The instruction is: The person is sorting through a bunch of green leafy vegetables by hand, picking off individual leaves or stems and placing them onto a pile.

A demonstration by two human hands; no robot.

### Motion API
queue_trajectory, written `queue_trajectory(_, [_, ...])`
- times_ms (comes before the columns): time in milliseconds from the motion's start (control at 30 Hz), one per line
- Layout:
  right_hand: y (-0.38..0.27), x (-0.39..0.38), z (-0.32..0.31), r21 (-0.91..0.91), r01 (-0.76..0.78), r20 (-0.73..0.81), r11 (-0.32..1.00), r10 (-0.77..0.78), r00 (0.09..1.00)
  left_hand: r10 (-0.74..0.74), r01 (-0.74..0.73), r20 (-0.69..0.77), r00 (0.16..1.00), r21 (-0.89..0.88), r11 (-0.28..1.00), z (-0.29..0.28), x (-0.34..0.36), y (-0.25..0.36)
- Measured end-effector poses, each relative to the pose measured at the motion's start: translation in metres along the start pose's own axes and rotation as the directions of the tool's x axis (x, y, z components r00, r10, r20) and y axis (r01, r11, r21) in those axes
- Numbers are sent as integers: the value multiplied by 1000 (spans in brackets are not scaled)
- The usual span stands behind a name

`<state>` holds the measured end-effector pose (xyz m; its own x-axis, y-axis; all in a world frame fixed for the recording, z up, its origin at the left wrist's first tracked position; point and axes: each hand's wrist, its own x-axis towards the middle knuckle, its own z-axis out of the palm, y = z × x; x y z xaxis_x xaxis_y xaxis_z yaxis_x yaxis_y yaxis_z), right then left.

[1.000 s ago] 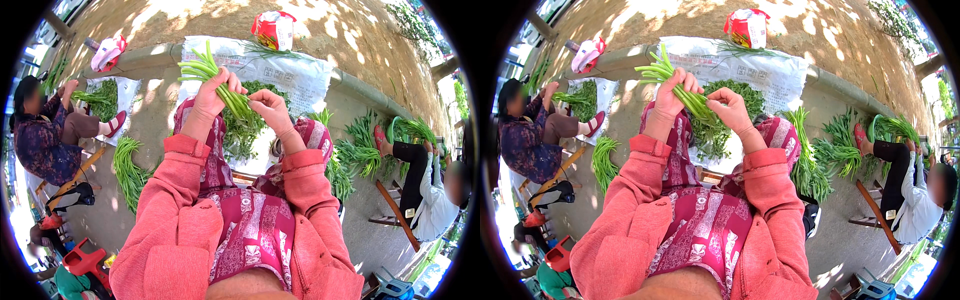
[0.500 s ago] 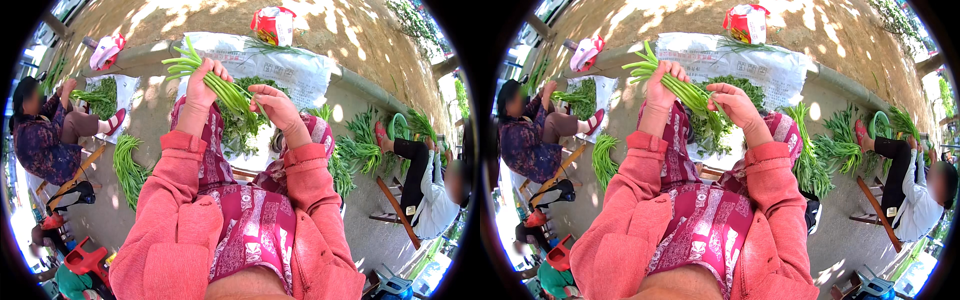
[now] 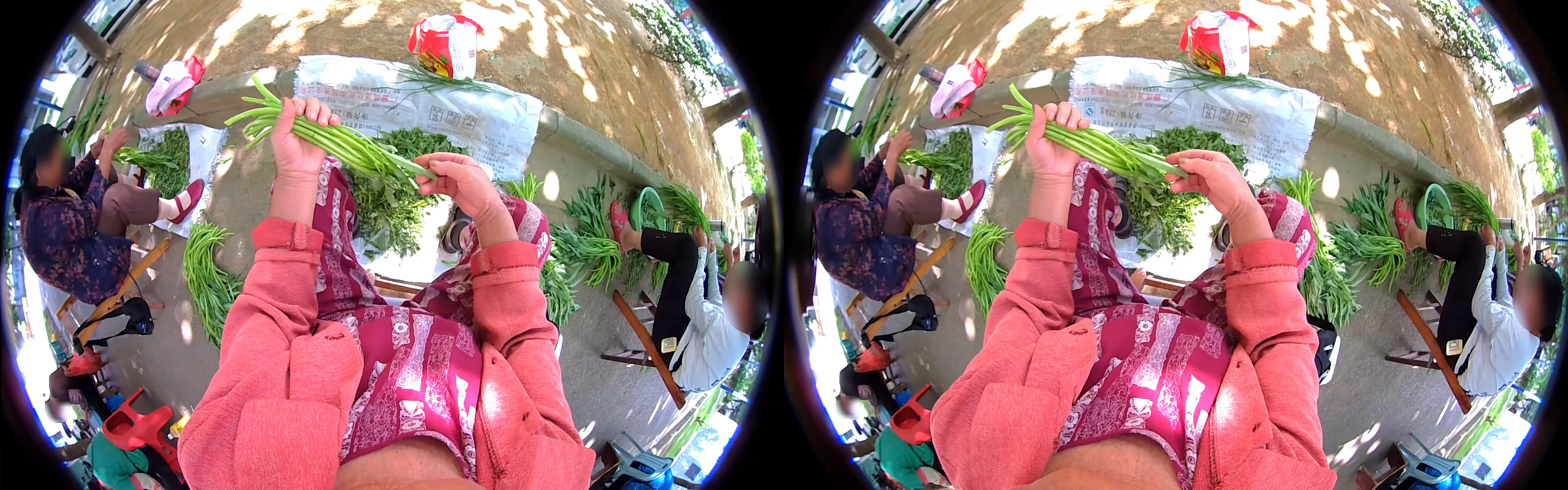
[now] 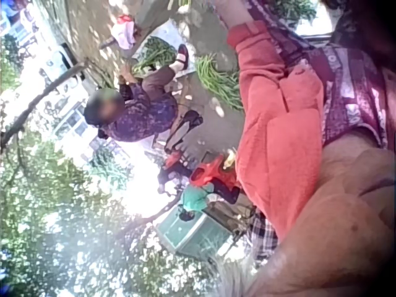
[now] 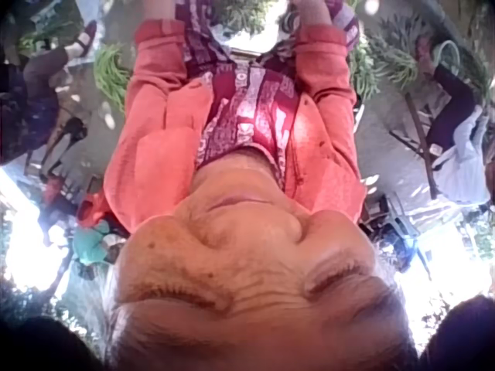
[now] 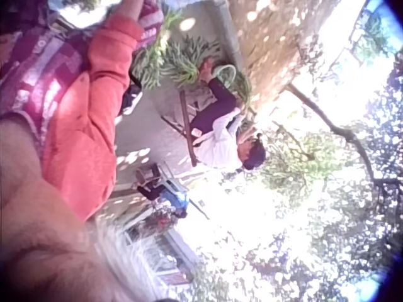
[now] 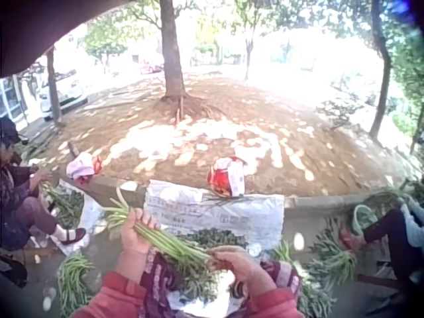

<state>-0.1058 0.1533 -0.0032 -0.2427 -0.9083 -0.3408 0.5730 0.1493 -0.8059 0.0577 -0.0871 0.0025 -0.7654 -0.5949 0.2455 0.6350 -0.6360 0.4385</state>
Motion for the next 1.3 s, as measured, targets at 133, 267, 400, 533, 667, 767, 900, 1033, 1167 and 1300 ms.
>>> queue_trajectory(133, [4, 0, -3, -36, -16, -16, 999, 15, 1000, 6, -6, -6, 1000, 5, 1000, -2, -1, 0])
queue_trajectory(267, [5, 2, -5, -98, -13, -16, 995, 11, 1000, 17, -17, -34, 999, 19, 1000, 1, -1, -1])
queue_trajectory(400, [14, 6, -9, -183, -17, -57, 983, 7, 998, 26, -23, -42, 999, 54, 998, 7, -2, -3])
queue_trajectory(533, [18, 14, -5, -316, -64, -180, 946, 7, 984, -17, 16, 26, 1000, 32, 999, 5, -2, -2])
queue_trajectory(667, [34, 32, -20, -591, -156, -379, 791, -102, 920, -58, 57, 120, 991, 15, 998, 7, -1, -6])
queue_trajectory(767, [38, 36, -25, -789, -150, -399, 596, -312, 862, -39, 45, 108, 993, -53, 998, 6, -1, -2])
queue_trajectory(900, [40, 31, -25, -915, 99, -184, 391, -625, 759, -38, 48, 119, 992, -82, 996, 9, 0, -3])
queue_trajectory(1033, [33, 27, -8, -931, 179, -80, 318, -658, 749, -26, 40, 116, 993, -126, 991, 5, -2, 1])
queue_trajectory(1167, [41, 31, -1, -855, 252, -74, 452, -589, 805, -35, 57, 127, 991, -178, 982, 4, -1, -2])
queue_trajectory(1300, [48, 34, 9, -821, 231, -94, 521, -523, 847, -47, 71, 117, 992, -217, 973, 3, -1, -1])
